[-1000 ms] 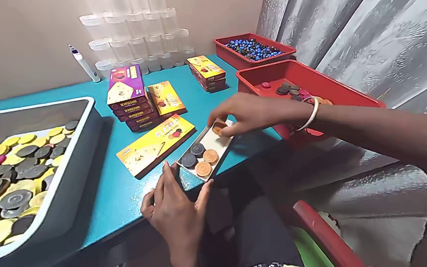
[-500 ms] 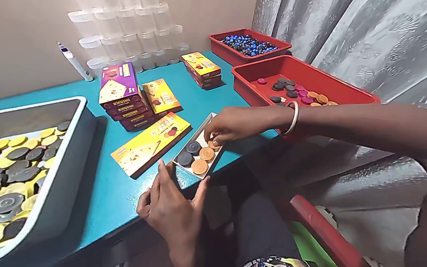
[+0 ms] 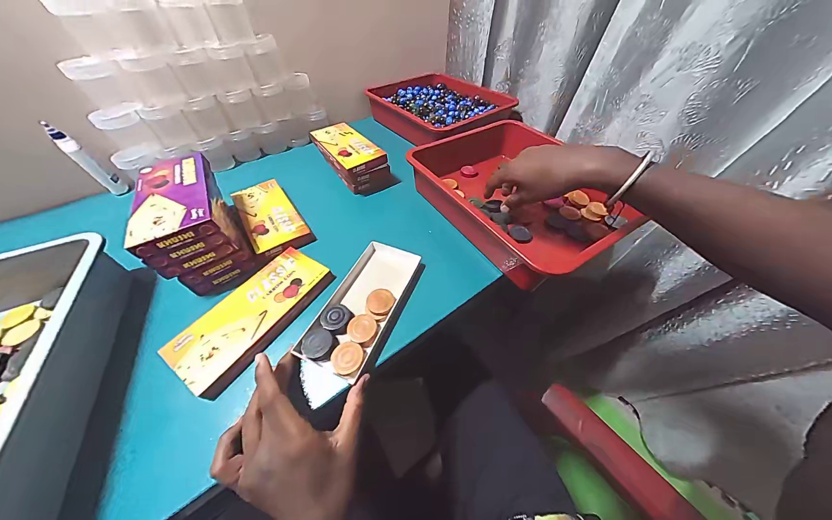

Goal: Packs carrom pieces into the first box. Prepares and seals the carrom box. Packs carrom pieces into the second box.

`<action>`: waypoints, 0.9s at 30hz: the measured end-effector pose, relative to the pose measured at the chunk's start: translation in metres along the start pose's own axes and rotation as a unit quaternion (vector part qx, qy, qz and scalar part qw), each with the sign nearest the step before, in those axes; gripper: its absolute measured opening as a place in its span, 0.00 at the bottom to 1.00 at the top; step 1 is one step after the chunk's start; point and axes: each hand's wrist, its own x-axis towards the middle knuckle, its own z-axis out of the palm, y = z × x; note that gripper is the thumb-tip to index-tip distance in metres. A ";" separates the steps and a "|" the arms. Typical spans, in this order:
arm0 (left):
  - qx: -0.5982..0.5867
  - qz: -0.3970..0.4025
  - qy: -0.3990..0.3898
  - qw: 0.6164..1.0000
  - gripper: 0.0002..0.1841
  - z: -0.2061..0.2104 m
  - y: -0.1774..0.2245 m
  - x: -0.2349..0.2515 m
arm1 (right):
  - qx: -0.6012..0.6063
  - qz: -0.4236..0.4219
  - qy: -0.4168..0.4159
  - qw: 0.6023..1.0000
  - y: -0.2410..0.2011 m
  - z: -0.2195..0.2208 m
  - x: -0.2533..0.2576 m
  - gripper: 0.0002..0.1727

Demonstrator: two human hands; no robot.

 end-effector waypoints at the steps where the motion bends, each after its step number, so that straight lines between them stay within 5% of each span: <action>1: -0.001 0.001 -0.004 1.000 0.58 -0.001 0.000 0.000 | 0.005 -0.012 0.015 1.000 -0.001 0.007 0.000 0.18; 18: 0.000 0.007 -0.010 1.000 0.57 -0.001 -0.001 0.001 | 0.061 -0.079 0.050 0.994 0.010 0.022 -0.006 0.18; 22: 0.001 0.006 -0.002 1.000 0.56 0.001 -0.001 0.000 | 0.003 -0.002 0.044 0.999 -0.002 0.019 -0.002 0.17; 27: 0.009 0.005 0.016 1.000 0.56 0.003 -0.001 -0.001 | -0.038 0.028 0.233 0.971 -0.049 -0.038 0.002 0.17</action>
